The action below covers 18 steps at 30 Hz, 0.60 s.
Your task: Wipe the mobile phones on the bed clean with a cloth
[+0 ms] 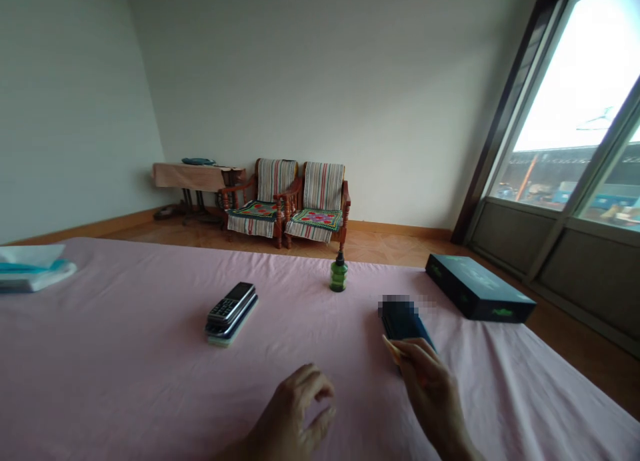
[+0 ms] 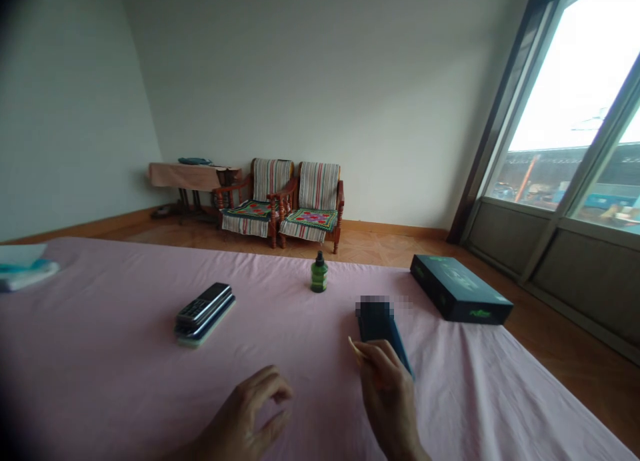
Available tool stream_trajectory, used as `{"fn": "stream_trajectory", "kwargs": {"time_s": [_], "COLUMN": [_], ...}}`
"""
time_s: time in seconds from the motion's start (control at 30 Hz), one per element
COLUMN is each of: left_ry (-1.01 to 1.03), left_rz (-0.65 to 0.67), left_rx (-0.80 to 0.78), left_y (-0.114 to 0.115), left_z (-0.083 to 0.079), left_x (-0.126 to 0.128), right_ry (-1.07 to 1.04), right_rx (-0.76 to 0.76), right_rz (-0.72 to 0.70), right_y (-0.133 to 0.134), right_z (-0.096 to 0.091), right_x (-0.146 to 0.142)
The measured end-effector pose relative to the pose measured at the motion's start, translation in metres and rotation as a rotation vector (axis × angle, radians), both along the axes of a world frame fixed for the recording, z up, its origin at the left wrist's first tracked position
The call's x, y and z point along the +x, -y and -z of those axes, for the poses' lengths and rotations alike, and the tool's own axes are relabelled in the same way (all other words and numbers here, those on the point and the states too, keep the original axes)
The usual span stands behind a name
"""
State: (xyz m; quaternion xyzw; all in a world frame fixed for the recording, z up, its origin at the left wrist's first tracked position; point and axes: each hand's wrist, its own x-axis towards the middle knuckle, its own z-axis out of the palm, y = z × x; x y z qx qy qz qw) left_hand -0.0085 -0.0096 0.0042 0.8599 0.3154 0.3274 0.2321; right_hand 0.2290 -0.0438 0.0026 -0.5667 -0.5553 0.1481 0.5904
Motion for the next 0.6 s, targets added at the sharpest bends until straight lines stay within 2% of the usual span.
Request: {"fn": "stream_trajectory", "kwargs": {"time_s": [0.07, 0.13, 0.23, 0.3, 0.4, 0.5, 0.6], "left_ry": [0.007, 0.010, -0.024, -0.019, -0.131, -0.229, -0.263], "left_rz": [-0.100, -0.234, -0.555, -0.680, -0.862, -0.904, -0.931], "left_rx": [0.087, 0.244, 0.490, 0.514, 0.531, 0.496, 0.453], "left_y": [-0.014, -0.033, -0.064, -0.080, -0.095, -0.103, -0.108], "left_z": [-0.004, -0.009, -0.017, -0.019, -0.015, -0.008, -0.001], "left_x": [-0.018, -0.038, -0.072, -0.091, -0.107, -0.112, -0.115], "right_ry": [0.018, 0.037, 0.062, 0.055, -0.001, -0.041, -0.038], "right_rx": [-0.066, -0.107, -0.103, -0.065, -0.014, -0.016, -0.032], "right_rz": [-0.101, -0.166, -0.200, -0.195, -0.169, -0.160, -0.162], "right_y": [-0.005, -0.011, -0.022, -0.028, -0.033, -0.033, -0.032], "right_z": [-0.002, -0.002, 0.004, 0.013, 0.027, 0.037, 0.038], "right_x": [-0.017, -0.032, -0.049, -0.055, -0.057, -0.055, -0.052]}}
